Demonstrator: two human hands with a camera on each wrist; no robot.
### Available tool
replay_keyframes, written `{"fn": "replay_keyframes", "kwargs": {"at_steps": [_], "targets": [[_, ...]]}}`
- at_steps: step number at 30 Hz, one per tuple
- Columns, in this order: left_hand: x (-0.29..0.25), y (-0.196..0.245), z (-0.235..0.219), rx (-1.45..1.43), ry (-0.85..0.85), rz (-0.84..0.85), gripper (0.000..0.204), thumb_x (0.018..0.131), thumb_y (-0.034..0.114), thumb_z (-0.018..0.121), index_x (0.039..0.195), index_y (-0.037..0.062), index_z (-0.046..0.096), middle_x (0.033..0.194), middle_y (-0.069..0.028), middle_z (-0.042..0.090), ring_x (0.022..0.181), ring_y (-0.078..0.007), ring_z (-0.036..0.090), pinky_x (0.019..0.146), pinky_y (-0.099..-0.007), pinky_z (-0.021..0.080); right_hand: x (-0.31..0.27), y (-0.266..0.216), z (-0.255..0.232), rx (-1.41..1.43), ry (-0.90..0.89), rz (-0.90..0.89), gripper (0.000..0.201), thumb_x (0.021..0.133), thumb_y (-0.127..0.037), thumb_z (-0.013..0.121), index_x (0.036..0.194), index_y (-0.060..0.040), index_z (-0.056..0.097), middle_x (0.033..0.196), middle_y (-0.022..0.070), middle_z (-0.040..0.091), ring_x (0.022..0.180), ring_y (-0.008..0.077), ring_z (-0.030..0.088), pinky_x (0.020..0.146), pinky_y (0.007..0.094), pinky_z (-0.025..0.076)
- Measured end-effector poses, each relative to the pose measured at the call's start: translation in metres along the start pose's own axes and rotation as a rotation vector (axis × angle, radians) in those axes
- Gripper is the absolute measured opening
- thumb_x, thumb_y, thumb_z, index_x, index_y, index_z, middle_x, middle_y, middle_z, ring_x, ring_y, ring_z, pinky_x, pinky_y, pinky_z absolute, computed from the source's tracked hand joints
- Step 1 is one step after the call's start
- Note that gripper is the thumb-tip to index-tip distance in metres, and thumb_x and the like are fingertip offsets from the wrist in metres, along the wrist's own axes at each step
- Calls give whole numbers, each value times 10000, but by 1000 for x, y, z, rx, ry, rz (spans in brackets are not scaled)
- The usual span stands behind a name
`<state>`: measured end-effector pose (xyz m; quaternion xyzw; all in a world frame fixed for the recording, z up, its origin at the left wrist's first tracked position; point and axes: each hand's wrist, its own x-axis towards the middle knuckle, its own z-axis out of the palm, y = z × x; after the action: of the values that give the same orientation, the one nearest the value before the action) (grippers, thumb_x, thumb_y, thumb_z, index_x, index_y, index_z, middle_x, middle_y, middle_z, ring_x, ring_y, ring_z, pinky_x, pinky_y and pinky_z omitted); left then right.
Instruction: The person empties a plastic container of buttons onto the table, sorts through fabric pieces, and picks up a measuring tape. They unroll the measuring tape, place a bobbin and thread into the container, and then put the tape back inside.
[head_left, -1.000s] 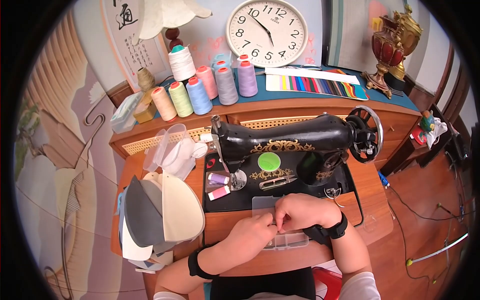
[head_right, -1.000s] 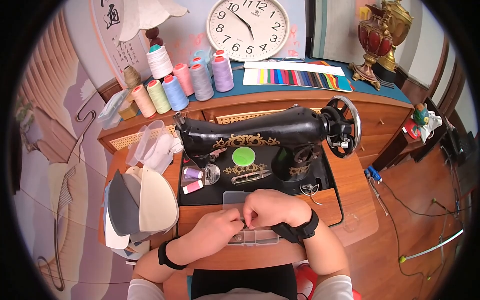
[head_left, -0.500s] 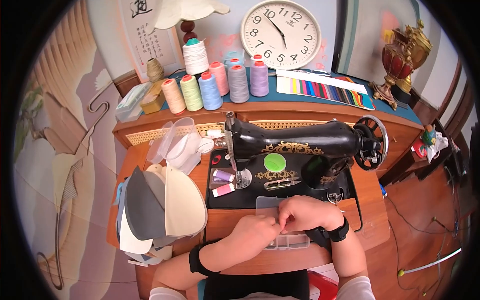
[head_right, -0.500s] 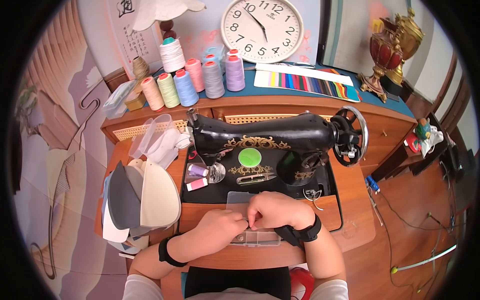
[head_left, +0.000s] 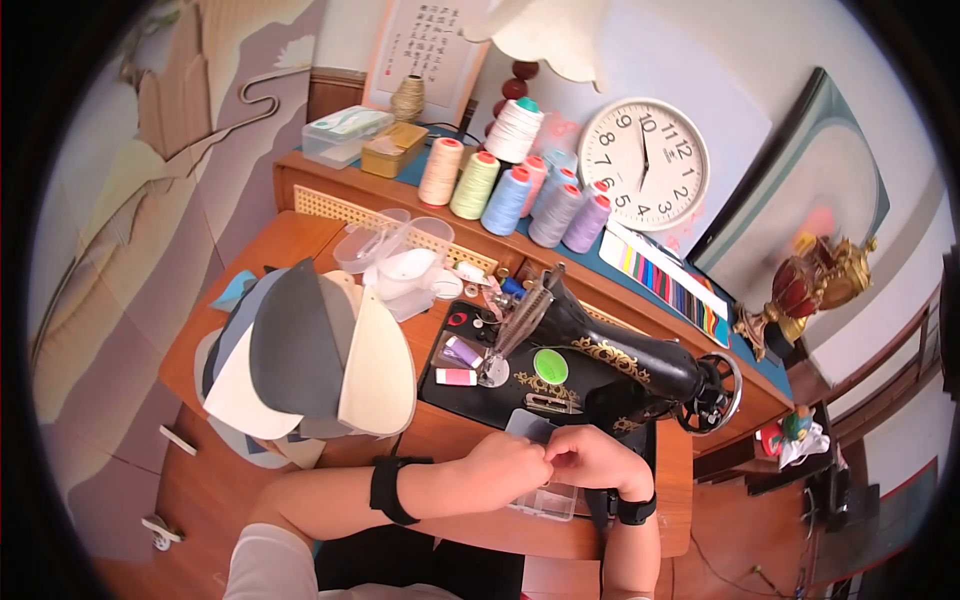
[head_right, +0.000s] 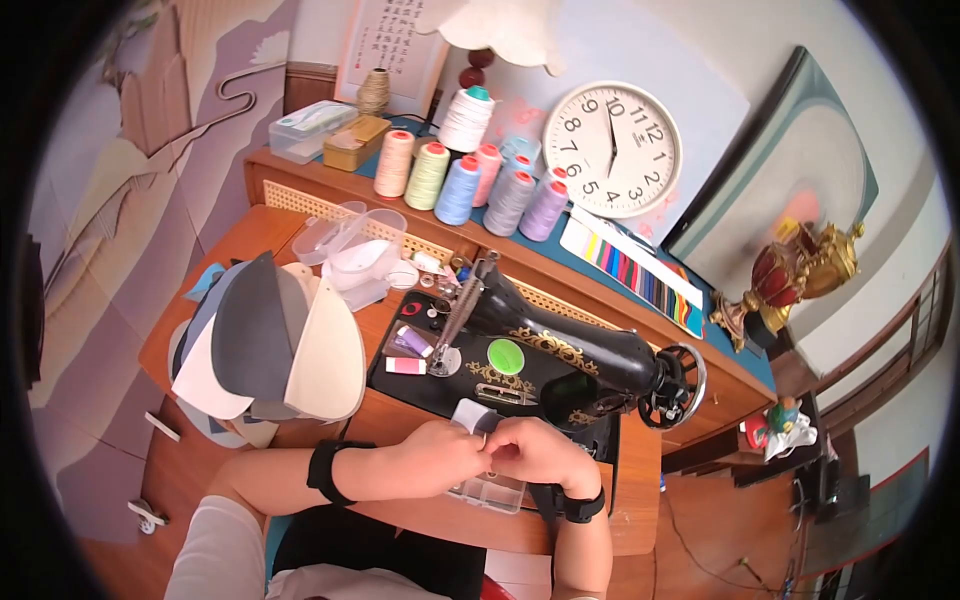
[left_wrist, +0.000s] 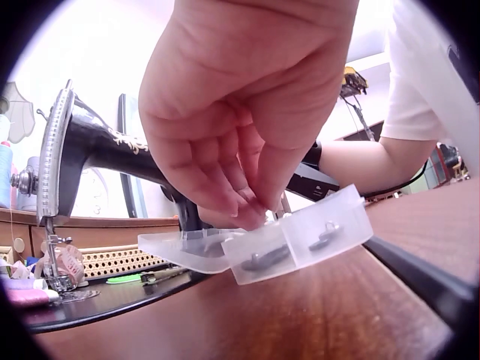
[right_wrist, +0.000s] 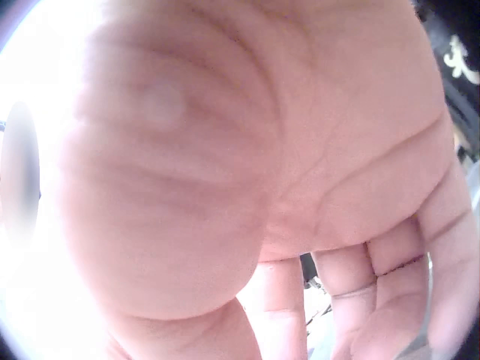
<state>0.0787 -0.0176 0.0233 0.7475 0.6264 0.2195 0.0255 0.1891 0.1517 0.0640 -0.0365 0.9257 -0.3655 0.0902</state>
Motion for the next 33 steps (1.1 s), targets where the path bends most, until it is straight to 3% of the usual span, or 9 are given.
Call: {"fn": "replay_keyframes", "kwargs": {"at_steps": [4, 8, 12, 15, 18, 20, 24, 28, 33], "targets": [[-8, 13, -38, 12, 49, -85, 174, 712, 60, 635, 882, 31, 616, 803, -106, 622, 743, -278, 651, 631, -359, 527, 5, -42, -10, -175, 23, 10, 144, 708, -89, 716, 774, -3, 621, 649, 103, 544, 580, 236, 553, 541, 319, 425], [-44, 21, -113, 30, 104, -87, 136, 752, 97, 634, 878, 49, 619, 766, -103, 618, 750, -275, 650, 624, -378, 516, 22, -78, -17, -290, 13, -16, 104, 730, -98, 667, 813, -35, 671, 728, 120, 624, 626, 247, 608, 575, 320, 483], [-58, -13, -183, 152, 87, -239, 112, 785, 158, 649, 854, 69, 644, 784, -134, 625, 771, -323, 638, 652, -416, 508, 69, -98, 2, -299, 176, -144, 110, 734, -89, 674, 833, -41, 670, 693, 105, 605, 621, 252, 596, 574, 347, 473], [-49, -78, -189, 275, 143, -449, 179, 734, 183, 720, 872, 78, 678, 843, -139, 655, 825, -333, 645, 724, -439, 510, 122, -106, 20, -321, 285, -194, 135, 744, -72, 667, 873, -33, 669, 674, 106, 590, 622, 254, 603, 576, 346, 479], [-49, -142, -175, 364, 198, -489, 226, 704, 196, 756, 891, 82, 700, 852, -144, 665, 860, -325, 648, 778, -429, 505, 175, -102, 28, -330, 423, -89, 118, 729, -94, 631, 834, -58, 673, 758, 144, 647, 744, 336, 636, 688, 419, 509], [-50, -159, -169, 383, 54, -549, 233, 704, 212, 763, 887, 80, 707, 874, -144, 673, 878, -322, 648, 799, -410, 501, 205, -83, 31, -291, 509, 123, 174, 718, -100, 633, 882, -52, 665, 863, 171, 667, 844, 348, 646, 765, 416, 517], [-49, -171, -153, 376, -59, -492, 213, 714, 200, 747, 893, 90, 712, 855, -152, 674, 860, -314, 652, 772, -409, 506, 227, -59, 31, -199, 496, 310, 293, 719, -127, 653, 996, -32, 638, 999, 196, 658, 965, 334, 630, 836, 401, 505], [-46, -177, -143, 448, -117, -514, 160, 725, 191, 728, 845, 87, 705, 812, -150, 671, 831, -321, 655, 738, -415, 509, 225, -55, 40, -177, 533, 370, 277, 725, -121, 647, 988, -33, 639, 1011, 199, 649, 965, 335, 629, 837, 403, 506], [-67, -187, -168, 474, -13, -482, 103, 726, 159, 690, 766, 66, 675, 778, -159, 659, 777, -332, 650, 691, -432, 508, 229, -45, 44, -249, 542, 354, 296, 747, -86, 614, 1033, -13, 618, 1052, 241, 610, 982, 373, 614, 848, 413, 508]]}}
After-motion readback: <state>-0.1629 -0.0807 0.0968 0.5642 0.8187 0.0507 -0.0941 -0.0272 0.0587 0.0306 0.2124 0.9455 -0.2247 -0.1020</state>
